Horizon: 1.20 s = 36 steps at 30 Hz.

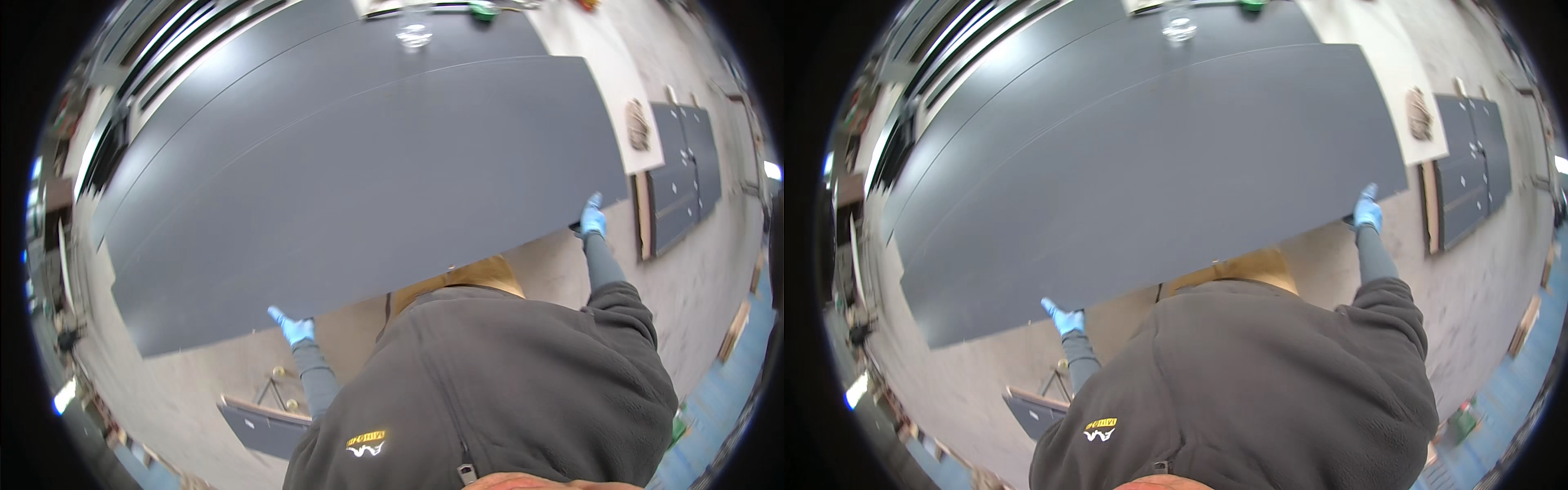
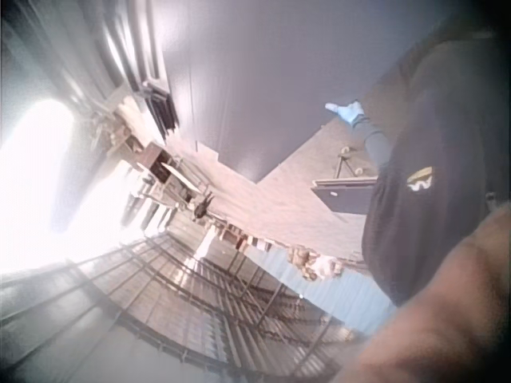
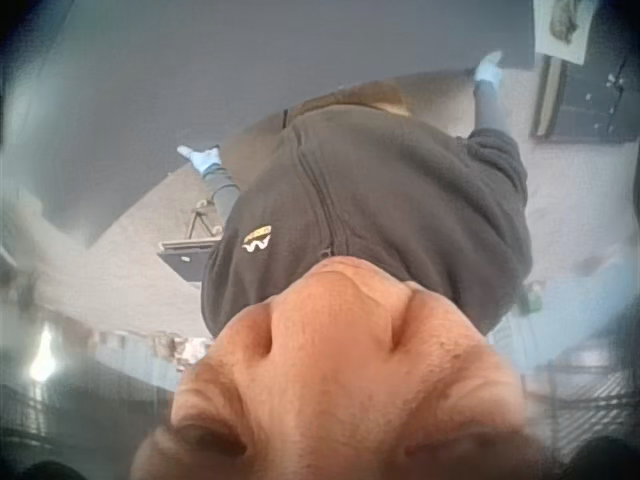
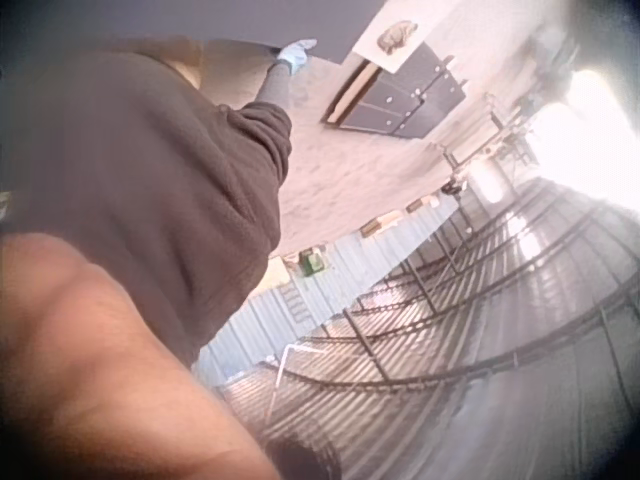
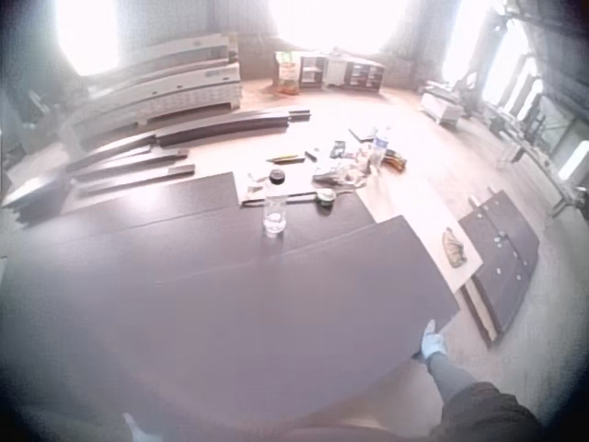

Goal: The person wipes a large dark panel with a cloth, periodically pouring liquid from a plastic bottle onto the cloth and continuing to wipe the surface. The person also flips the panel over to wipe the other side.

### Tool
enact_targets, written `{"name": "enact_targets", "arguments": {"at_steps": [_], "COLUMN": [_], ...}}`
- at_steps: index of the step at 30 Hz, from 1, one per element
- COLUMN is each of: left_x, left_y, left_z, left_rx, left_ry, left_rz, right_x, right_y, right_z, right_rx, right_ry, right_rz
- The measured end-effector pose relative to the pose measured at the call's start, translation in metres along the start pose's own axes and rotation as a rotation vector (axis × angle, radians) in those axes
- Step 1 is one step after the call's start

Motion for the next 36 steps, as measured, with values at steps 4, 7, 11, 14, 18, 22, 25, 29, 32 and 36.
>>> {"name": "enact_targets", "arguments": {"at_steps": [4,7,11,14,18,22,25,29,32,36], "left_x": [0.021,0.112,0.174,0.118,-0.018,-0.109,-0.129,-0.131,-0.128,-0.119], "left_y": [0.018,0.055,0.094,0.109,0.139,0.181,0.208,0.222,0.197,0.133], "left_z": [-0.022,-0.030,0.020,0.097,0.207,0.315,0.385,0.472,0.535,0.621], "left_rx": [0.175,0.240,0.395,0.228,-0.006,-0.185,-0.177,-0.137,-0.174,-0.152], "left_ry": [-0.724,-0.914,-0.941,-0.933,-1.169,-1.561,-1.504,-1.376,-1.069,-0.847], "left_rz": [0.065,0.035,0.322,0.334,0.421,0.731,0.858,1.066,1.053,1.074], "right_x": [-0.019,-0.044,-0.099,-0.131,-0.164,-0.186,-0.200,-0.203,-0.194,-0.191], "right_y": [0.022,0.021,-0.019,-0.072,-0.156,-0.246,-0.296,-0.350,-0.375,-0.392], "right_z": [-0.019,-0.039,-0.074,-0.107,-0.119,-0.121,-0.102,-0.085,-0.082,-0.082], "right_rx": [-0.075,-0.135,-0.048,-0.036,0.247,0.402,0.323,0.207,0.279,0.330], "right_ry": [0.279,0.568,0.706,0.415,0.171,0.645,0.808,0.749,0.499,0.258], "right_rz": [0.002,-0.061,-0.354,-0.506,-1.017,-1.037,-0.900,-0.891,-1.198,-1.368]}}
Point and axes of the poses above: each hand's wrist, its own y-axis away from the middle knuckle, its own z-axis out of the palm, x = y × z, the point moved 2 cm from there along -y, towards the middle knuckle, and after that the axes turned 9 degrees about -y, right-handed, at the moved point
